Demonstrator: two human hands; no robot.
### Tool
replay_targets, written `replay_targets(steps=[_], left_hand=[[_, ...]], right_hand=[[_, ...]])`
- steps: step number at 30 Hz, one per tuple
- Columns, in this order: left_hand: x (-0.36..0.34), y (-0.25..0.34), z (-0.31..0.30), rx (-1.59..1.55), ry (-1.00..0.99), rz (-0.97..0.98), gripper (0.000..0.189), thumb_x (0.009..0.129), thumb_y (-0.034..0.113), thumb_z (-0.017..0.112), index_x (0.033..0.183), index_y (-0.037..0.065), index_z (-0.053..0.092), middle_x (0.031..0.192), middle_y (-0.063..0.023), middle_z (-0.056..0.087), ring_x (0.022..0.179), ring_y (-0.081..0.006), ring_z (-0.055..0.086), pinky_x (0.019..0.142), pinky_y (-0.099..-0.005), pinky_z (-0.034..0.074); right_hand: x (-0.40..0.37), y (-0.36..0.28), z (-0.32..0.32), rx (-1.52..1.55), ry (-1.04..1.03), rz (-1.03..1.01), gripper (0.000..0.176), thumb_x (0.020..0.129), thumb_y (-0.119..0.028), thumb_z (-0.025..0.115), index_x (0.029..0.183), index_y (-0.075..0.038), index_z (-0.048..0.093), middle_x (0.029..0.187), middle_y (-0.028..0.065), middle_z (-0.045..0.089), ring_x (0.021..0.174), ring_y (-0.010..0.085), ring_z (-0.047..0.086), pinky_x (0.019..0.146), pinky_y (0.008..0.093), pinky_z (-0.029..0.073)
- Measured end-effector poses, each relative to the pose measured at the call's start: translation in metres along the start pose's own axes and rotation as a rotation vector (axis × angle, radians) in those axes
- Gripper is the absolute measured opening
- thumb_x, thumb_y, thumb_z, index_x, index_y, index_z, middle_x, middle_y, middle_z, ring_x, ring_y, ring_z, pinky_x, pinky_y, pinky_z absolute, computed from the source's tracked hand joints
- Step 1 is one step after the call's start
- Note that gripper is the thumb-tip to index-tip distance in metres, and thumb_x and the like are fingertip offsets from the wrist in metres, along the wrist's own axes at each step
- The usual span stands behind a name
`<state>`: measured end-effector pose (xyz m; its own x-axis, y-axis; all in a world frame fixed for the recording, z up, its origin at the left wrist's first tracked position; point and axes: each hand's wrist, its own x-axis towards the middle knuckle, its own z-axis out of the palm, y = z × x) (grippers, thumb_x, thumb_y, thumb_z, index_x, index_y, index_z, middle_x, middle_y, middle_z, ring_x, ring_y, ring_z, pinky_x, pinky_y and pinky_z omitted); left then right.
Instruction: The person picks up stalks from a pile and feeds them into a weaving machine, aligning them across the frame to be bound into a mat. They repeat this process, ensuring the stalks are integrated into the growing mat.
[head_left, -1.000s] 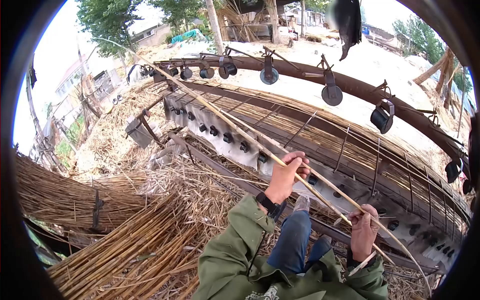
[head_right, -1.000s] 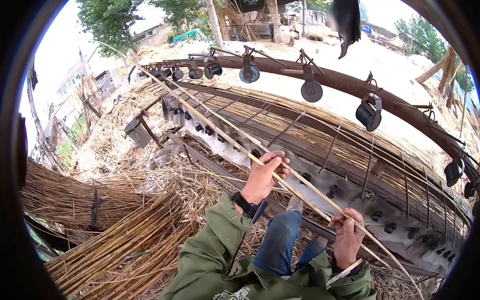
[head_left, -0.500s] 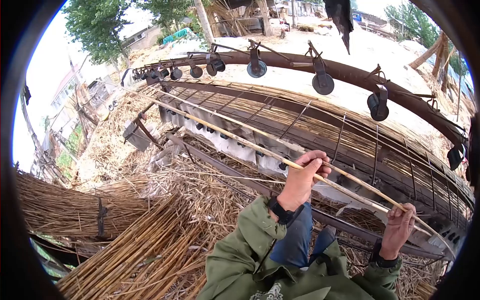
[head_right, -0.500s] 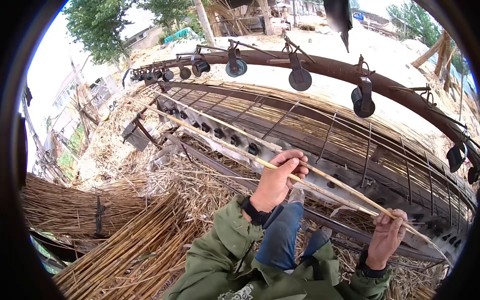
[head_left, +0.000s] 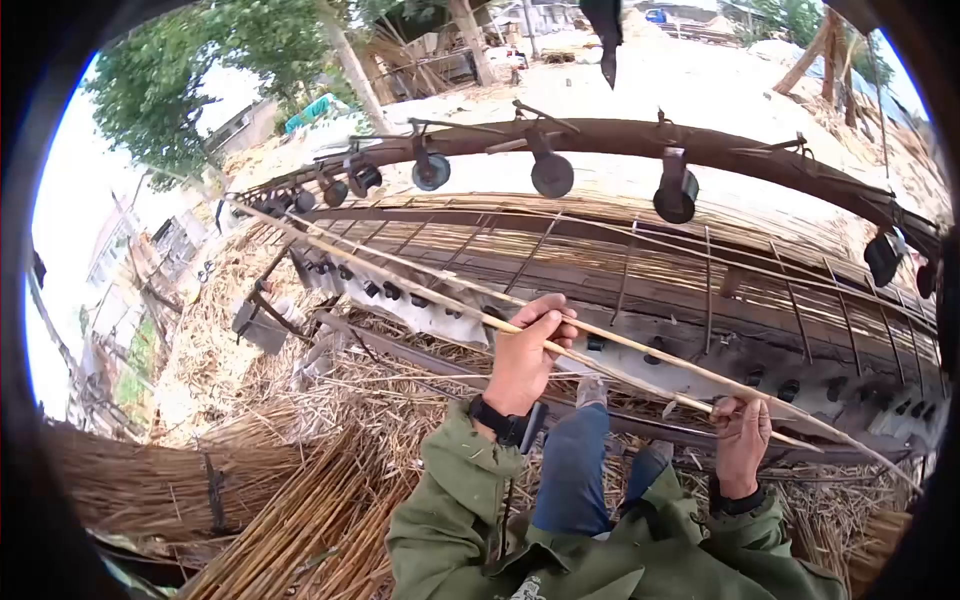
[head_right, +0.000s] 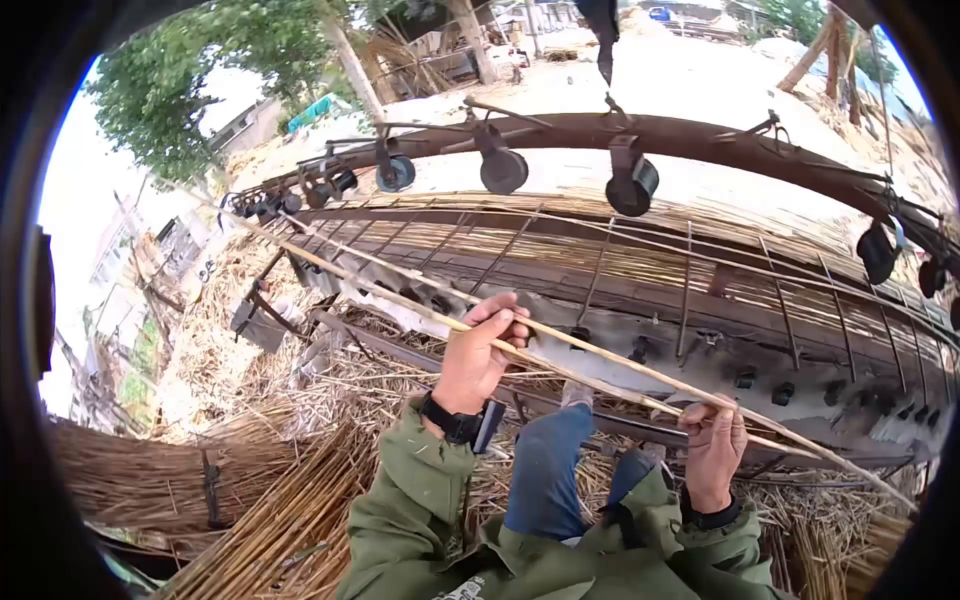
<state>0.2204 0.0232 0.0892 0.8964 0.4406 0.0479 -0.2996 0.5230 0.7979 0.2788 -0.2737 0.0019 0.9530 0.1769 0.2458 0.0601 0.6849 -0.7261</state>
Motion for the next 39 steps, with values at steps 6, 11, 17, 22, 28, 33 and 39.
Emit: replay_targets(steps=[6, 11, 17, 22, 28, 33, 39], left_hand=[[0.058, -0.009, 0.021, 0.075, -0.053, -0.039, 0.028, 0.093, 0.002, 0.047, 0.120, 0.003, 0.051, 0.106, -0.0155, 0.059, 0.090, -0.0183, 0.060, 0.072, -0.0259, 0.052], [0.062, -0.037, 0.033, 0.075, 0.028, -0.072, 0.038, 0.094, 0.004, 0.044, 0.132, 0.005, 0.040, 0.120, -0.0175, 0.052, 0.107, -0.0254, 0.058, 0.078, -0.0319, 0.052], [-0.031, -0.070, 0.012, 0.063, -0.249, -0.086, 0.021, 0.094, 0.007, 0.047, 0.113, 0.005, 0.053, 0.111, -0.0141, 0.059, 0.082, -0.0212, 0.064, 0.069, -0.0315, 0.054], [-0.095, -0.128, 0.024, 0.107, -0.276, -0.293, 0.052, 0.096, 0.019, 0.048, 0.141, 0.016, 0.023, 0.118, -0.0199, 0.054, 0.086, -0.0246, 0.065, 0.072, -0.0356, 0.056], [-0.087, -0.136, 0.018, -0.105, -0.242, -0.232, 0.032, 0.095, 0.022, 0.050, 0.123, 0.007, 0.045, 0.109, -0.0151, 0.057, 0.078, -0.0194, 0.060, 0.067, -0.0306, 0.053], [-0.103, -0.115, -0.005, -0.170, -0.180, -0.131, 0.025, 0.095, 0.019, 0.051, 0.113, 0.001, 0.052, 0.100, -0.0133, 0.060, 0.075, -0.0180, 0.058, 0.066, -0.0291, 0.050], [-0.135, -0.103, -0.030, -0.222, -0.135, -0.080, 0.023, 0.096, 0.012, 0.046, 0.116, 0.002, 0.052, 0.100, -0.0132, 0.059, 0.082, -0.0202, 0.058, 0.073, -0.0307, 0.049]], right_hand=[[-0.023, -0.060, -0.091, 0.057, 0.351, -0.073, 0.026, 0.099, -0.023, 0.042, 0.098, -0.002, 0.057, 0.076, 0.0056, 0.056, 0.071, 0.0180, 0.054, 0.067, 0.0307, 0.046], [-0.032, -0.062, -0.105, 0.154, 0.426, -0.035, 0.025, 0.099, -0.022, 0.042, 0.100, -0.002, 0.057, 0.078, 0.0056, 0.057, 0.075, 0.0196, 0.058, 0.070, 0.0316, 0.051], [-0.013, -0.072, -0.078, 0.180, 0.278, -0.027, 0.027, 0.099, -0.025, 0.042, 0.101, -0.002, 0.056, 0.075, 0.0061, 0.056, 0.076, 0.0208, 0.058, 0.068, 0.0311, 0.051], [-0.017, -0.083, -0.022, 0.152, -0.045, -0.053, 0.028, 0.099, -0.026, 0.040, 0.096, -0.001, 0.054, 0.064, 0.0069, 0.051, 0.065, 0.0229, 0.054, 0.062, 0.0320, 0.047], [-0.005, -0.100, 0.005, -0.228, -0.559, -0.187, 0.031, 0.089, -0.024, 0.060, 0.110, -0.002, 0.055, 0.095, 0.0184, 0.059, 0.092, 0.0312, 0.058, 0.075, 0.0381, 0.050], [0.073, -0.116, -0.002, -1.490, -0.382, -0.490, 0.059, 0.070, -0.012, 0.073, 0.123, -0.007, 0.048, 0.124, 0.0139, 0.049, 0.117, 0.0334, 0.045, 0.094, 0.0418, 0.040], [0.124, -0.086, -0.011, -1.901, -0.578, -0.420, 0.051, 0.068, -0.004, 0.070, 0.115, -0.005, 0.051, 0.111, 0.0139, 0.053, 0.107, 0.0353, 0.048, 0.089, 0.0429, 0.041]])
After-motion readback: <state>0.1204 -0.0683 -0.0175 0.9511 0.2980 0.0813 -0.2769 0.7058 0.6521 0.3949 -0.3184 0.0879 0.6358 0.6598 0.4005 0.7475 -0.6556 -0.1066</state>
